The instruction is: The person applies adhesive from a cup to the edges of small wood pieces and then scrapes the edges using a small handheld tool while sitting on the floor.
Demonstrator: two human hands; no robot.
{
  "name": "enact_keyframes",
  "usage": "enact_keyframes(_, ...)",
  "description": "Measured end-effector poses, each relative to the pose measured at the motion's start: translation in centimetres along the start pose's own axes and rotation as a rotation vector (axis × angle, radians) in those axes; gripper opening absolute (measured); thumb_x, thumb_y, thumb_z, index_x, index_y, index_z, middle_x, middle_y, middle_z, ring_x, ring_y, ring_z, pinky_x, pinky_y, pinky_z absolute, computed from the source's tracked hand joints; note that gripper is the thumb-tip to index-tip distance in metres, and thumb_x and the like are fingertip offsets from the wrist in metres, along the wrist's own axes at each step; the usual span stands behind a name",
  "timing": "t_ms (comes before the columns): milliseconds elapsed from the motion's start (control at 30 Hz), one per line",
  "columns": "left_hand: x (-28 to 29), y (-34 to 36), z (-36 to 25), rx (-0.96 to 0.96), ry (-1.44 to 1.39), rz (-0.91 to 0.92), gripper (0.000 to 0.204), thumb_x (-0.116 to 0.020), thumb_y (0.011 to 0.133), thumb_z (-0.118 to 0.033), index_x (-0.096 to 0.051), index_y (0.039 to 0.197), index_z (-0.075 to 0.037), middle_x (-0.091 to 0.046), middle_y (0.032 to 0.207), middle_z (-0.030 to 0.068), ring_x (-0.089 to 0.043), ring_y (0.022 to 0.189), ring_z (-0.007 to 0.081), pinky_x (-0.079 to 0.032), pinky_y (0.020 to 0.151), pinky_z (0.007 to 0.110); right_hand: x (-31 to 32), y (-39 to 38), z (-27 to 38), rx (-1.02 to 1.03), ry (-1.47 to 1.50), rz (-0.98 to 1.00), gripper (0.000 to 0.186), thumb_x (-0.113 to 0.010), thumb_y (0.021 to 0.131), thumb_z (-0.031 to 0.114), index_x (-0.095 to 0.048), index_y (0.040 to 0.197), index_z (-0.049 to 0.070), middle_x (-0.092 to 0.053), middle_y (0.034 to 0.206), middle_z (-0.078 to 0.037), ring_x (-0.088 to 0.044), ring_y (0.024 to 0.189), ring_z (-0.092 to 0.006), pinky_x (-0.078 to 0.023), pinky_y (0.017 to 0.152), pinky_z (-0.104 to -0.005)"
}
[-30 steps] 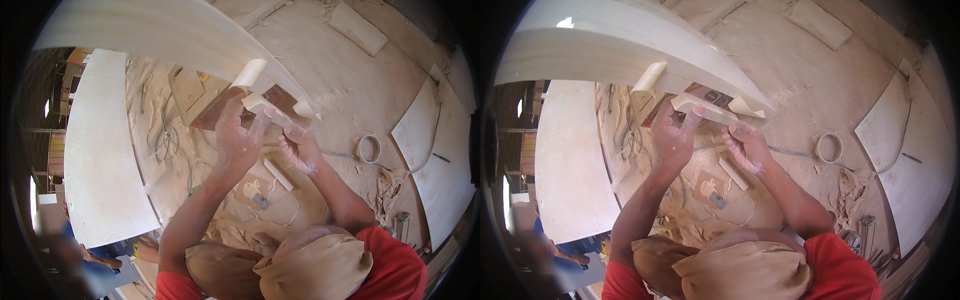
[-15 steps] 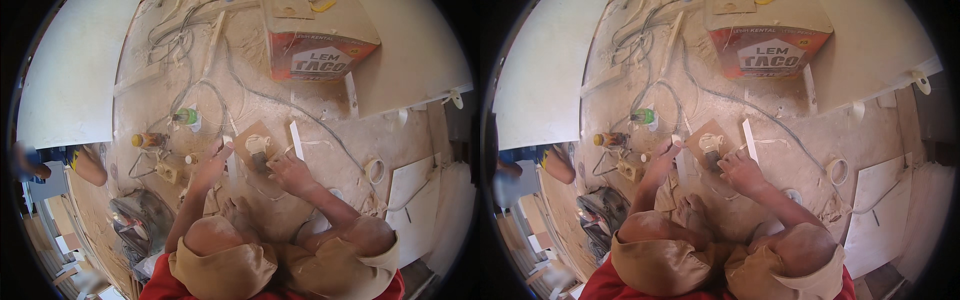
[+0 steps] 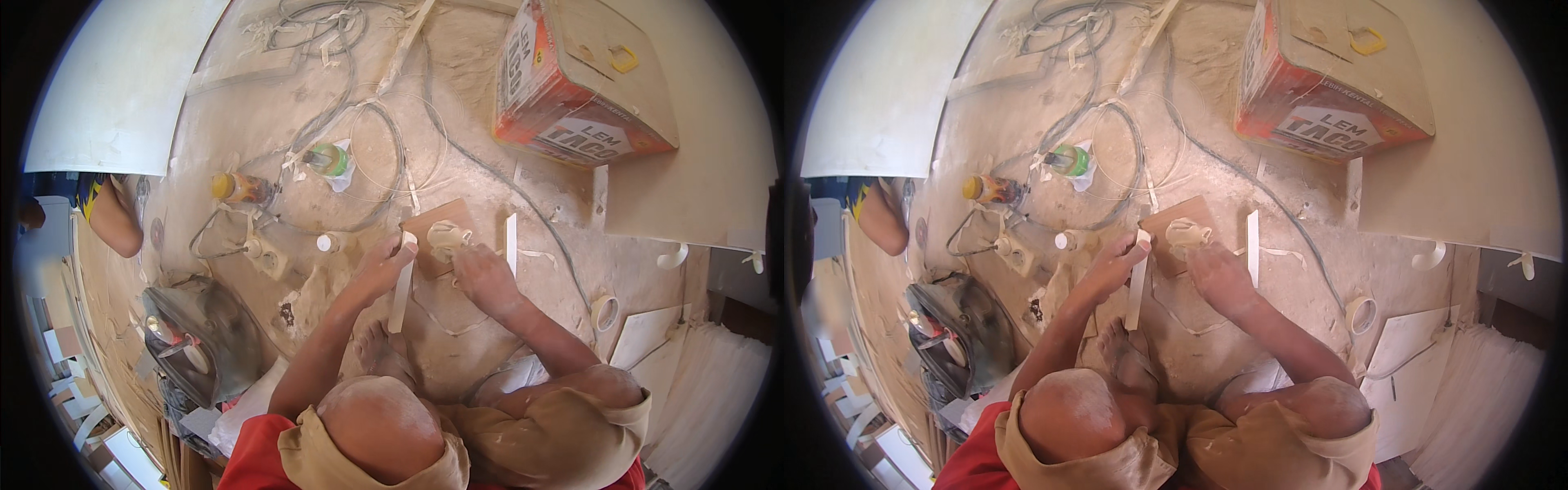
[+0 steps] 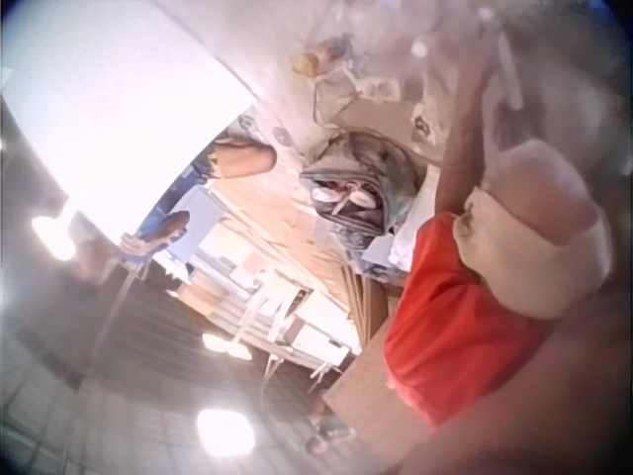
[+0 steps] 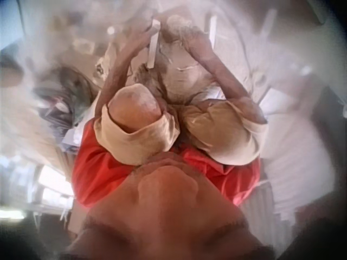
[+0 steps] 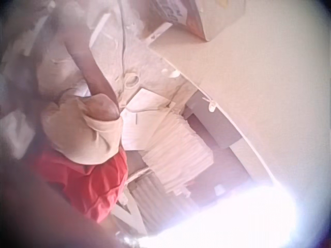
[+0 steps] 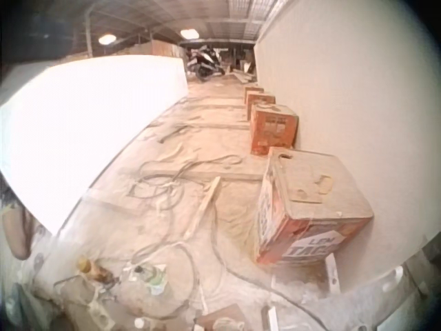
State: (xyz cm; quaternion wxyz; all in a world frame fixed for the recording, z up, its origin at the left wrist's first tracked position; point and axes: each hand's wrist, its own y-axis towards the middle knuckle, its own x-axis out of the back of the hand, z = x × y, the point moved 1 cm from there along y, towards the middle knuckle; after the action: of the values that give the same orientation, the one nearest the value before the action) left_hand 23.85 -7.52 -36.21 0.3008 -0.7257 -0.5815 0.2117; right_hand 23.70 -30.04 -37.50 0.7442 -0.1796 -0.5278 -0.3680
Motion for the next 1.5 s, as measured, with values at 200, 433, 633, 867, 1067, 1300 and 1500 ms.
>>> enact_keyframes(200, 0.0, 0.4, 1.2, -0.042, 0.038, 0.029, 0.036, -0.053, 0.094, -0.032, -0.057, 0.114, -0.002, -0.060, 0.098, 0.0082, -0.056, 0.091, 0.0181, -0.045, 0.082, 0.034, 0.4, 0.4, -0.9, -0.087, 0.102, -0.050, 0.032, -0.060, 0.082, 0.008, -0.056, 0.112, -0.001, -0.061, 0.103, -0.017, -0.060, 0.097, -0.0339, -0.050, 0.083, -0.0412)
enact_keyframes(433, 0.4, 0.3, 3.0, -0.096, 0.113, -0.096, 0.043, -0.056, 0.092, -0.032, -0.056, 0.123, -0.001, -0.062, 0.105, 0.0140, -0.058, 0.092, 0.0213, -0.046, 0.083, 0.036, 2.2, 0.3, -1.1, -0.562, 0.616, -0.040, 0.019, -0.061, 0.087, 0.002, -0.058, 0.105, 0.000, -0.065, 0.093, -0.012, -0.064, 0.085, -0.0206, -0.053, 0.076, -0.0321)
enact_keyframes(633, -0.4, -2.5, -2.9, -0.199, 0.171, 0.028, 0.045, -0.060, 0.091, -0.030, -0.057, 0.121, 0.003, -0.063, 0.100, 0.0162, -0.059, 0.084, 0.0235, -0.047, 0.079, 0.036, 5.6, 0.4, -1.4, -0.922, 1.393, -0.388, 0.008, -0.062, 0.090, 0.003, -0.060, 0.096, -0.001, -0.066, 0.086, -0.009, -0.064, 0.074, -0.0127, -0.053, 0.069, -0.0261)
enact_keyframes(867, -2.2, -3.8, -5.7, -0.400, 0.241, -0.116, 0.040, -0.061, 0.091, -0.015, -0.055, 0.128, -0.001, -0.065, 0.102, 0.0100, -0.061, 0.088, 0.0150, -0.049, 0.075, 0.029, 7.5, 1.5, 0.6, -0.881, 1.510, -0.470, 0.007, -0.064, 0.091, 0.005, -0.058, 0.094, 0.001, -0.066, 0.086, -0.008, -0.063, 0.075, -0.0113, -0.052, 0.067, -0.0246)
enact_keyframes(1067, -2.1, -2.0, -3.5, -0.415, 0.341, -0.263, 0.038, -0.063, 0.087, -0.004, -0.055, 0.124, 0.001, -0.065, 0.102, 0.0106, -0.063, 0.092, 0.0169, -0.051, 0.078, 0.031, 4.1, 1.0, 0.4, -0.801, 1.338, -0.419, 0.009, -0.064, 0.091, 0.006, -0.056, 0.093, 0.001, -0.064, 0.083, -0.005, -0.062, 0.074, -0.0084, -0.051, 0.066, -0.0230)
enact_keyframes(1300, -2.5, -3.3, -4.6, -0.444, 0.293, -0.235, 0.040, -0.064, 0.085, 0.000, -0.055, 0.124, 0.001, -0.064, 0.102, 0.0117, -0.064, 0.092, 0.0193, -0.052, 0.080, 0.033, 4.1, 0.9, 0.9, -0.732, 1.379, -0.535, 0.011, -0.064, 0.091, 0.005, -0.056, 0.095, -0.001, -0.064, 0.082, -0.005, -0.061, 0.074, -0.0080, -0.051, 0.066, -0.0222)
enact_keyframes(1500, -2.7, -3.8, -5.7, -0.577, 0.531, -0.261, 0.035, -0.064, 0.084, -0.003, -0.060, 0.119, 0.003, -0.064, 0.100, 0.0168, -0.064, 0.087, 0.0295, -0.052, 0.075, 0.035, 5.3, 0.9, 1.8, -0.689, 1.381, -0.640, 0.010, -0.064, 0.091, 0.004, -0.058, 0.096, -0.001, -0.065, 0.084, -0.005, -0.062, 0.078, -0.0084, -0.052, 0.066, -0.0246)
